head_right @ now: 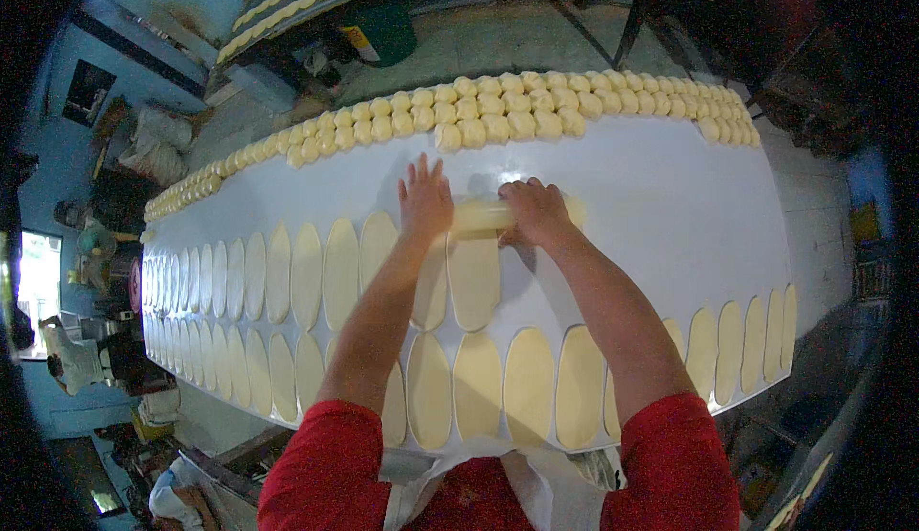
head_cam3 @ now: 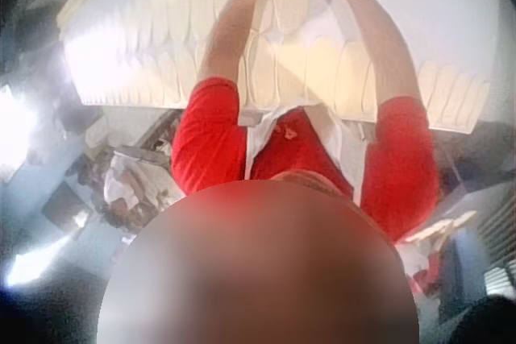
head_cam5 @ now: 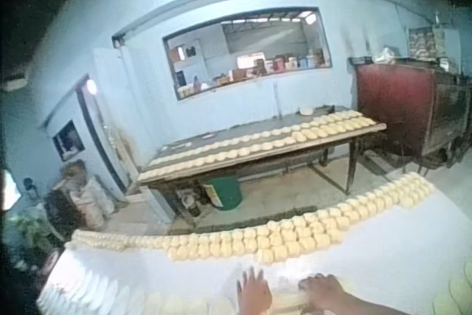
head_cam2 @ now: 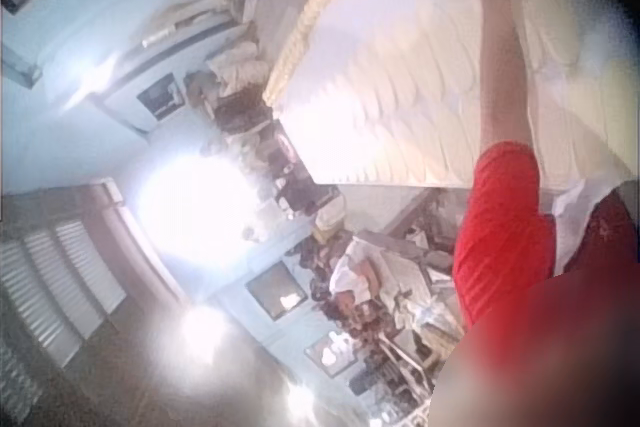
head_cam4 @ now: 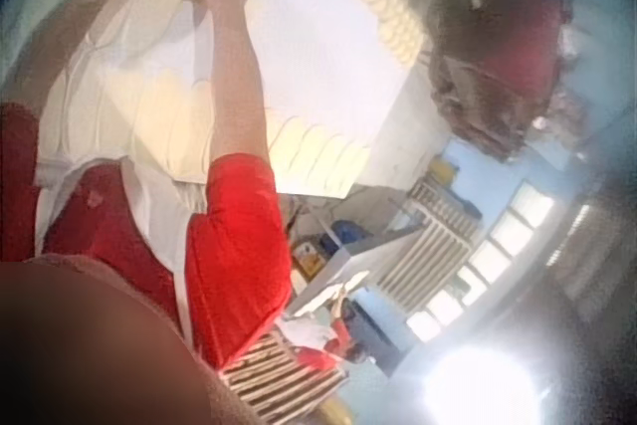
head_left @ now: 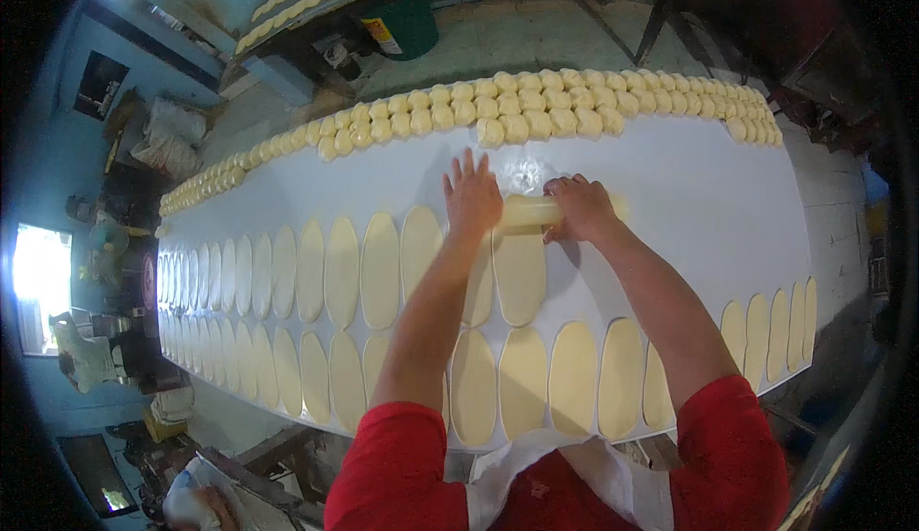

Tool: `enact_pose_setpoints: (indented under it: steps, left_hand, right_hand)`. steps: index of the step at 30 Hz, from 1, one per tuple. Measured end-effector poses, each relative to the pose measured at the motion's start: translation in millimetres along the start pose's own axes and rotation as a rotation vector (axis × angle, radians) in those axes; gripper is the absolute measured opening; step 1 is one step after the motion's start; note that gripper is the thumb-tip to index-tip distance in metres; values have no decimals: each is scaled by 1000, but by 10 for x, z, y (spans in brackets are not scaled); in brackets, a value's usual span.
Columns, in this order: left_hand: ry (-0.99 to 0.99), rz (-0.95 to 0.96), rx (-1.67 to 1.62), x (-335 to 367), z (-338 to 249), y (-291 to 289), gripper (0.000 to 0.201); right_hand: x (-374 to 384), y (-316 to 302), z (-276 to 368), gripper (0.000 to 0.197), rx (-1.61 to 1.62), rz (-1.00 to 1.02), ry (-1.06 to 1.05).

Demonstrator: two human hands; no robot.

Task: The person rolls out small dough balls into oval shapes using a rolling pin on a large metal table. They then retrieve a bowl of sesame seeds and sprinkle them over the flattened dough pieces.

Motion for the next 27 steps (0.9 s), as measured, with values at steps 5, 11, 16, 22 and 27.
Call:
enact_pose_setpoints:
  steps: [5, 11, 16, 22, 27]
  left_hand:
    - [92, 30, -292, 897, 229, 193, 58]
    - [231, -76, -139, 970, 234, 180, 39]
    - [-40, -192, -351, 261, 99, -283, 32]
    - [-207, 381, -812, -630, -853, 398, 44]
    - [-265, 434, -339, -757, -1137, 465, 50]
  right_hand:
    - [72, -55, -628, 81, 119, 53, 266]
    - [-393, -132, -1775, 84, 93, -25, 467]
    - [-728, -257, -2381, 79, 119, -129, 530]
    - [-837, -331, -2423, 69, 206, -145, 420]
    - [-876, -296, -2438, 65, 200, -131, 347]
Point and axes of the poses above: each hand's wrist, its own x-axis towards the middle knuckle, its own y-axis out of the palm, z = x × y, the point moved 10 cm from there along x, towards the middle knuckle, and after that the axes turned 13 degrees about y, right-handed, at the moved point
